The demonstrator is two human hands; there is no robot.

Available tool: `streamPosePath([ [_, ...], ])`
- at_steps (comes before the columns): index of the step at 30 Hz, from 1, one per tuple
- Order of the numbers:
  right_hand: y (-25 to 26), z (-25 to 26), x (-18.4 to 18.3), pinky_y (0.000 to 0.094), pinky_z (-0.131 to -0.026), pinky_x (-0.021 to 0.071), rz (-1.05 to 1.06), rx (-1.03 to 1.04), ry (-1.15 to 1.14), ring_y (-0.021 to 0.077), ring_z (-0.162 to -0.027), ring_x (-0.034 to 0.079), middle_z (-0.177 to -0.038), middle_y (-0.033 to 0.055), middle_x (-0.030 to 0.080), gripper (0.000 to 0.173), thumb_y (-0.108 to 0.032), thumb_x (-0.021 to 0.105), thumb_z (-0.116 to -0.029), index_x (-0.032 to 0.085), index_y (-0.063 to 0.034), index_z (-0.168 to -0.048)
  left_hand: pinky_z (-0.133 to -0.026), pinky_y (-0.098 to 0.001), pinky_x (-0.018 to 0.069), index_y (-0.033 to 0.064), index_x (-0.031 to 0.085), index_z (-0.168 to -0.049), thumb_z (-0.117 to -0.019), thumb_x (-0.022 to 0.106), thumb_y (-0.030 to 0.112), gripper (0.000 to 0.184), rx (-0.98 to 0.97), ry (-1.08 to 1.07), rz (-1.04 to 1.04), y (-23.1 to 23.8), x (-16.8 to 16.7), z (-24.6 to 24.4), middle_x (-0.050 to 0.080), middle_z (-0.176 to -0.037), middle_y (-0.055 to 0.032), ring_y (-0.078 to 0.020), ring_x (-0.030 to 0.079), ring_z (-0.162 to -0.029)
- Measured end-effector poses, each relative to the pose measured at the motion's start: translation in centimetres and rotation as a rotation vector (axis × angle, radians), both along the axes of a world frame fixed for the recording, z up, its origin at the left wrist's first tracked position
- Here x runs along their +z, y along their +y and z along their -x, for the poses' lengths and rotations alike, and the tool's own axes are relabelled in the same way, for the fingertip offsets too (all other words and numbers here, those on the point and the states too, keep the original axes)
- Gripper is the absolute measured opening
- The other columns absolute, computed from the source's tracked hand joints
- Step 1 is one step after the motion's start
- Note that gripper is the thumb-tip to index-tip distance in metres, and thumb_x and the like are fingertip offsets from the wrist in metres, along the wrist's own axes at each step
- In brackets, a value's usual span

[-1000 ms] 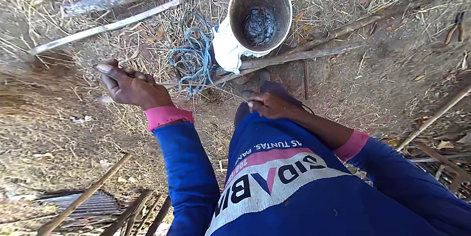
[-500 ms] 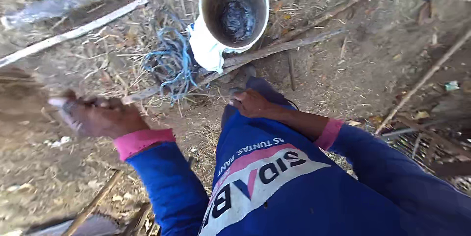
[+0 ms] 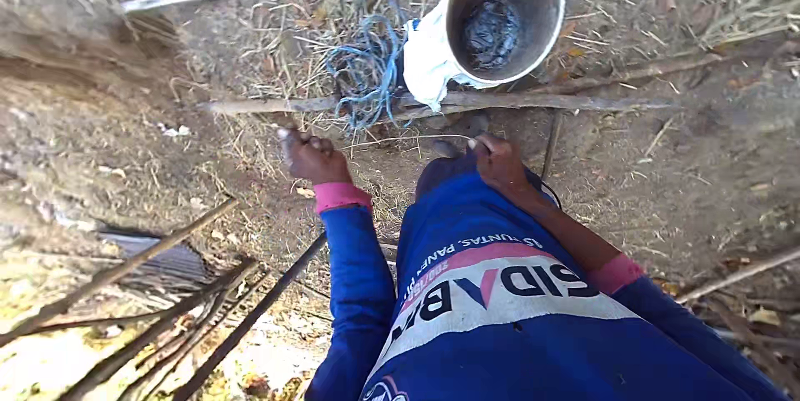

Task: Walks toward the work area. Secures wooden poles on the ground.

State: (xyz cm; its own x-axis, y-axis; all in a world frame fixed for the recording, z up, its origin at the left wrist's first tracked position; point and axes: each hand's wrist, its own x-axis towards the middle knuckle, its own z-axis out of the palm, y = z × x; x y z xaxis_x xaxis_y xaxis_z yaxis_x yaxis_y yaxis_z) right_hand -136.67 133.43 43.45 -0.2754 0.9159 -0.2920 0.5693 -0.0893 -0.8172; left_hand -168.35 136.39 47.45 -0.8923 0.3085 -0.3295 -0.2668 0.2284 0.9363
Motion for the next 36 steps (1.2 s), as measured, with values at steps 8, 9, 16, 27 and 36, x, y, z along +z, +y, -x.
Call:
streamPosePath([
  [8, 2.4, 0.5, -0.5, 0.0367, -0.059, 0.0548, 0.250, 0.269, 0.263, 0.0160, -0.058, 0.060, -0.070, 0.0090, 0.065, 0.024, -0.015, 0.056, -0.1028, 0.073, 0.0015, -0.102, -0.086, -0.0325, 0.0593, 0.0166, 0.046, -0.141, -0.1126, 0.035, 0.039, 0.037, -0.108, -0.237, -0.142, -1.8, 0.1, 1.8, 0.071, -0.110, -0.0018, -0.0143, 0.071, -0.096],
  [9, 2.7, 0.4, -0.7, 0.0352, -0.055, 0.0526, 0.297, 0.245, 0.280, 0.0143, -0.054, 0.057, -0.068, 0.0076, 0.063, 0.024, -0.017, 0.056, -0.1037, 0.072, 0.0007, -0.103, -0.094, -0.0392, 0.0573, 0.0176, 0.039, -0.149, -0.1122, 0.035, 0.042, 0.044, -0.170, -0.260, -0.143, -2.1, -0.1, 0.9, 0.068, -0.124, -0.0045, -0.0189, 0.069, -0.110],
  [16, 4.1, 0.6, 0.9, 0.0216, -0.039, 0.0436, 0.534, 0.041, 0.502, 0.0053, -0.042, 0.048, -0.067, 0.0020, 0.064, 0.024, -0.020, 0.056, -0.1066, 0.068, -0.0010, -0.114, -0.077, -0.0417, 0.0636, 0.0129, 0.057, -0.139, -0.1067, 0.053, 0.038, 0.041, -0.814, -0.275, 0.196, -7.4, -0.1, -10.0, 0.069, -0.124, -0.0072, -0.0214, 0.073, -0.094],
  [27, 3.5, -0.2, 2.1, 0.0189, -0.044, 0.0482, 0.554, 0.072, 0.510, 0.0017, -0.047, 0.055, -0.074, -0.0013, 0.071, 0.021, -0.014, 0.053, -0.1048, 0.068, 0.0009, -0.107, -0.123, -0.0597, 0.0270, 0.0146, 0.077, -0.113, -0.0991, 0.063, 0.023, 0.021, -1.425, 1.265, 0.137, -2.6, 0.8, -12.3, 0.069, -0.130, -0.0114, -0.0332, 0.056, -0.134],
  [36, 3.3, -2.2, 2.9, 0.0156, -0.042, 0.0469, 0.512, 0.015, 0.612, -0.0005, -0.044, 0.055, -0.069, -0.0054, 0.071, 0.018, -0.007, 0.053, -0.1030, 0.070, -0.0032, -0.102, -0.107, -0.0505, 0.0423, 0.0154, 0.076, -0.098, -0.0971, 0.064, 0.016, 0.012, -1.589, 1.325, 0.038, -1.6, 0.3, -13.8, 0.073, -0.102, -0.0043, -0.0243, 0.066, -0.105],
])
